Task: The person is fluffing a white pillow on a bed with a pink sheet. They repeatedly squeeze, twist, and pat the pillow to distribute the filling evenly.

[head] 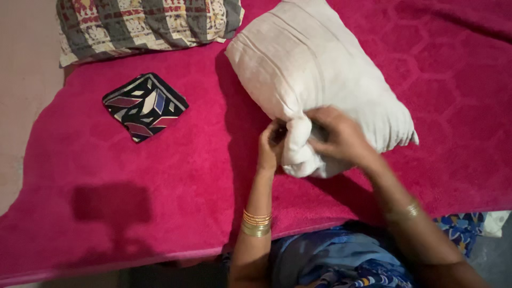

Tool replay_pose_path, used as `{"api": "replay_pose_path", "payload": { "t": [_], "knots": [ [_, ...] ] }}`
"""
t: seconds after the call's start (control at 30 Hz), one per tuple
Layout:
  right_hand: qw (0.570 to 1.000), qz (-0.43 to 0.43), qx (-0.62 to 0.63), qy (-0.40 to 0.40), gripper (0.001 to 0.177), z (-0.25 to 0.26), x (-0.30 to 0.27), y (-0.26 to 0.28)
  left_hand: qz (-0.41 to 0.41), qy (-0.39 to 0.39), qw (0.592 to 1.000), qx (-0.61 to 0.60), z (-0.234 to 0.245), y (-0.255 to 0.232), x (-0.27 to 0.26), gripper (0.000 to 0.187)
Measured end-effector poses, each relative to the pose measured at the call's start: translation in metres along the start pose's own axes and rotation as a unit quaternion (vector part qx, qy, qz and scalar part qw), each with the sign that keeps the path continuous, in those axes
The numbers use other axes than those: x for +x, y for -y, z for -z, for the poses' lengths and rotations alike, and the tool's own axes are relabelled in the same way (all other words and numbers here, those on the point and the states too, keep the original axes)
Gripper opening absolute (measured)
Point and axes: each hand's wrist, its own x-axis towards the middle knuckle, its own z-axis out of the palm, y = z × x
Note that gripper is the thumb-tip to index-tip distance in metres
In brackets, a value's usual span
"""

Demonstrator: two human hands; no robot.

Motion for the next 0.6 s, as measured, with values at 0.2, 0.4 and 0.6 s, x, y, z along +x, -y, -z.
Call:
{"api": "replay_pose_path", "payload": {
  "t": [0.2,0.4,0.6],
  "knots": [
    [0.987,-0.015,-0.140,-0.071,0.031,-0.026,-0.002,0.009,0.044,0.069,0.994,-0.078,0.017,0.002,-0.004,0.023],
    [0.977,-0.049,-0.061,-0.199,0.022,0.003,0.008,0.000,0.005,0.115,0.993,-0.004,0.035,0.037,-0.005,0.014],
    [0.984,-0.053,-0.100,-0.139,0.026,-0.008,-0.042,-0.009,-0.041,-0.042,0.993,0.101,0.006,0.013,-0.003,0.034]
  ]
}}
